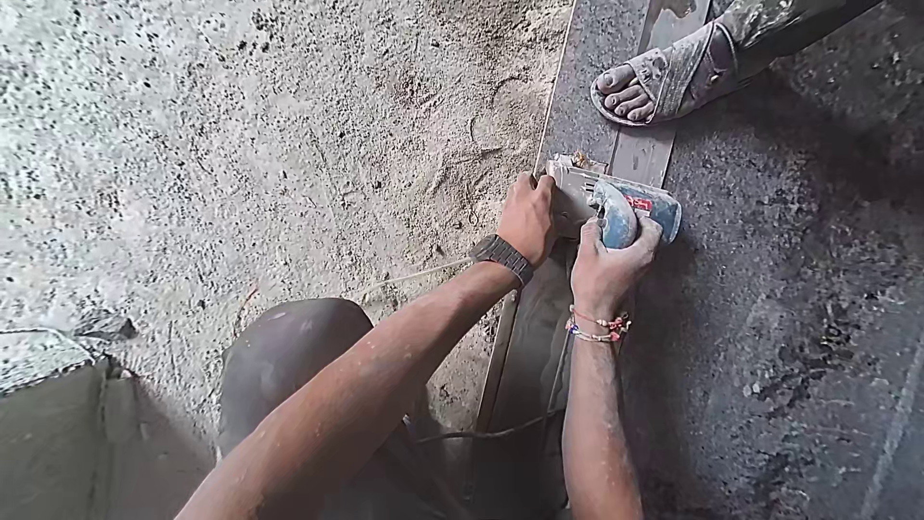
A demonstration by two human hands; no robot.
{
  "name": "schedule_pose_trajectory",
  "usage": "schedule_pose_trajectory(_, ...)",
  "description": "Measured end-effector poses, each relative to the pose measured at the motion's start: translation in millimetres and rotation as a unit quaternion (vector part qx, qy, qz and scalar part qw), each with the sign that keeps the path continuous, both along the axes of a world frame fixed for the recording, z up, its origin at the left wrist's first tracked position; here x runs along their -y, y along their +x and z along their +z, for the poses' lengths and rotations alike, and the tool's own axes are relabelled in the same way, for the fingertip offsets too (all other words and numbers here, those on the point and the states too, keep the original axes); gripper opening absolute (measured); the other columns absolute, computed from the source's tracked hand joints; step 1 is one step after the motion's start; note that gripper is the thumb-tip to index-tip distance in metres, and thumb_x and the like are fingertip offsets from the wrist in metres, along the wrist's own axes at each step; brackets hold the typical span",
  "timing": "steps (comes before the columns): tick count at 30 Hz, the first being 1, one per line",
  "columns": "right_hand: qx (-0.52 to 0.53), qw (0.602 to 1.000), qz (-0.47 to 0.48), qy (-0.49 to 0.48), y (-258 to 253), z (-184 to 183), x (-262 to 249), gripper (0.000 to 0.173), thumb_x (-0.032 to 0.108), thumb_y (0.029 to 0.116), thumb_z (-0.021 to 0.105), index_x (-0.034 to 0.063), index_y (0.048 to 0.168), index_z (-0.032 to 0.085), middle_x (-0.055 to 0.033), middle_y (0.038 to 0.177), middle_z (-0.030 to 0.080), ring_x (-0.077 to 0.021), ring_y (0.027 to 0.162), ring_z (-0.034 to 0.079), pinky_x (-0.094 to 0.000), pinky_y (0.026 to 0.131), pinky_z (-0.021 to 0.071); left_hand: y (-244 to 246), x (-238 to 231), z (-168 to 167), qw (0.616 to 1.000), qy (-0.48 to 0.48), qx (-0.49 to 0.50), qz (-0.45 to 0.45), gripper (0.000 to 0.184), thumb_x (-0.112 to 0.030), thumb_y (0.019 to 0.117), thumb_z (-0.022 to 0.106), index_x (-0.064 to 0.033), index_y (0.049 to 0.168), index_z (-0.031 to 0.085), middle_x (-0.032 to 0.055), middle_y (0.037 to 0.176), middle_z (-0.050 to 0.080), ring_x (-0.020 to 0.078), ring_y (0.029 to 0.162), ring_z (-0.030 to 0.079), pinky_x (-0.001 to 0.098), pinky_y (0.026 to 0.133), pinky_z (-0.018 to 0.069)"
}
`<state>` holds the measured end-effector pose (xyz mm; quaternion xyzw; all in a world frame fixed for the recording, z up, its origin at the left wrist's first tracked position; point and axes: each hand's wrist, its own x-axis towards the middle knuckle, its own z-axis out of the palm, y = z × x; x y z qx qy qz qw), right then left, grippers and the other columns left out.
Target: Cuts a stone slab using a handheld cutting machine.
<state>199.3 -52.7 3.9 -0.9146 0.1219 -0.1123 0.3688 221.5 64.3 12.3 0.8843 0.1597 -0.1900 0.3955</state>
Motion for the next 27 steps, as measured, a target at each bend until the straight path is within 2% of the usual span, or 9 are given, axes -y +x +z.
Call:
schedule_pose_trajectory(12,-0.008,1.000,-0.006,-0.001,10,1,-3,0.047,0.020,0.0892,0.071,-0.0024,0.128,0.056,-0.0169,0.111,0.065,-0.0224,0.101,0.065,-0.0378,0.090,0.0523,10,-1,1,1.000,0.012,-0.001,0.002,0.052,-0.018,0.0887,0.080,0.0015,0.132,0.060,0.0278,0.128,0.056,0.0418,0.119,0.060,0.0514,0.099,0.0520)
schedule_pose_trajectory(17,-0.012,1.000,-0.006,0.011,14,1,-5,0.046,0.021,0.0904,0.071,-0.0009,0.128,0.055,-0.0149,0.111,0.065,-0.0200,0.100,0.065,-0.0359,0.090,0.0527,14,-2,1,1.000,0.009,-0.006,0.005,0.054,-0.017,0.0884,0.080,0.0011,0.134,0.059,0.0296,0.133,0.055,0.0436,0.124,0.057,0.0529,0.103,0.0504)
schedule_pose_trajectory(27,-0.018,1.000,-0.003,0.013,22,2,-6,0.047,0.022,0.0915,0.071,-0.0011,0.130,0.055,-0.0146,0.111,0.065,-0.0201,0.099,0.066,-0.0363,0.088,0.0535,21,-5,-1,1.000,-0.001,0.011,0.010,0.053,-0.020,0.0874,0.082,0.0019,0.130,0.061,0.0283,0.129,0.057,0.0422,0.121,0.059,0.0522,0.102,0.0502)
